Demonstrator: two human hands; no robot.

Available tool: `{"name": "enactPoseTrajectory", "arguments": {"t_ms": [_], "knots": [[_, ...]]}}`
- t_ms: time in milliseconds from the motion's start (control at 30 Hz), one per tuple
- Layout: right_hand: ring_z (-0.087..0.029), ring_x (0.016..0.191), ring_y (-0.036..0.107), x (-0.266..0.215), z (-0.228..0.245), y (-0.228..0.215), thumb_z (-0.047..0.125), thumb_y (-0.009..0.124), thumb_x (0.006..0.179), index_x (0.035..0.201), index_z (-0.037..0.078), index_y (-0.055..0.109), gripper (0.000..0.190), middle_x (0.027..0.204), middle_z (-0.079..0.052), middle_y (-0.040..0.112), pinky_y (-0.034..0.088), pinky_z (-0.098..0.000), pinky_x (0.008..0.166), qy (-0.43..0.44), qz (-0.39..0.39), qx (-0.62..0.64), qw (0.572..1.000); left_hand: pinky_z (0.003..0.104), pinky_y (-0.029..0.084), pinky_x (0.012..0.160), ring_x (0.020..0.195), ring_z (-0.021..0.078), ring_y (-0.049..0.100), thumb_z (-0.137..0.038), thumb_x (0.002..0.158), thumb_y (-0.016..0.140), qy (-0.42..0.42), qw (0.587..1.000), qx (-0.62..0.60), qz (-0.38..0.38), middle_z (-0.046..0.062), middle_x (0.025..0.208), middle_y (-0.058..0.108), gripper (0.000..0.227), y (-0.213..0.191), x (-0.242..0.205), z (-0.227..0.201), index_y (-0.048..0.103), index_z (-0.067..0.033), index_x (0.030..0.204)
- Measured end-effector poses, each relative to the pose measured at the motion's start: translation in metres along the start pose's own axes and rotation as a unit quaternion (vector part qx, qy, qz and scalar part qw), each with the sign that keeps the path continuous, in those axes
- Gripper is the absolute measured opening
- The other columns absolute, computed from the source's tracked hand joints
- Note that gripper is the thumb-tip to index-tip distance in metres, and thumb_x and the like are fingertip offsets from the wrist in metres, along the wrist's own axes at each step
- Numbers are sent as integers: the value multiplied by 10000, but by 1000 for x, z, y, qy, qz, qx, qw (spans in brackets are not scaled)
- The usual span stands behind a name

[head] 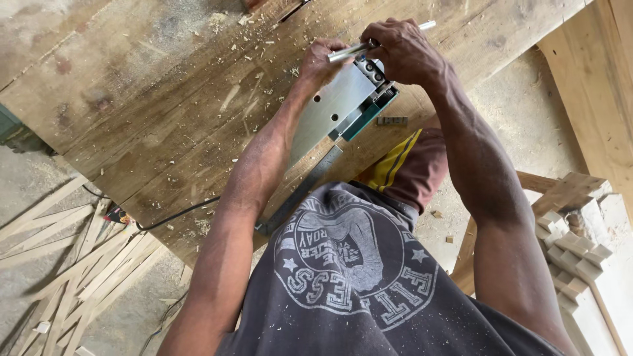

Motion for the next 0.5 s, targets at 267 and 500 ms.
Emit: {"name": "enactPoseTrajectory", "arguments": {"t_ms": [267, 500], "knots": [[-156, 1211, 616, 15, 5, -16, 120, 747, 897, 1124, 244, 736, 259, 1096, 74, 755, 206, -503, 1215, -90, 57, -139, 985, 196, 358, 497, 512, 33, 437, -250, 824, 796, -68, 997, -29, 17, -97, 568, 539, 213, -5, -1, -7, 671, -177, 667], [-170, 1251, 612, 18, -1, -15, 141, 757, 925, 1168, 213, 727, 255, 1162, 26, 745, 253, -468, 1258, -116, 64, -131, 983, 197, 363, 488, 498, 26, 428, -253, 824, 783, -82, 996, -33, 19, -110, 545, 545, 214, -9, -8, -27, 673, -193, 650]]}}
Point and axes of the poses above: each hand's wrist, its own x-axis towards the middle knuckle, its own y-axis out of the palm, z = x × y, the point moved 2 cm from there along x, towards the middle knuckle
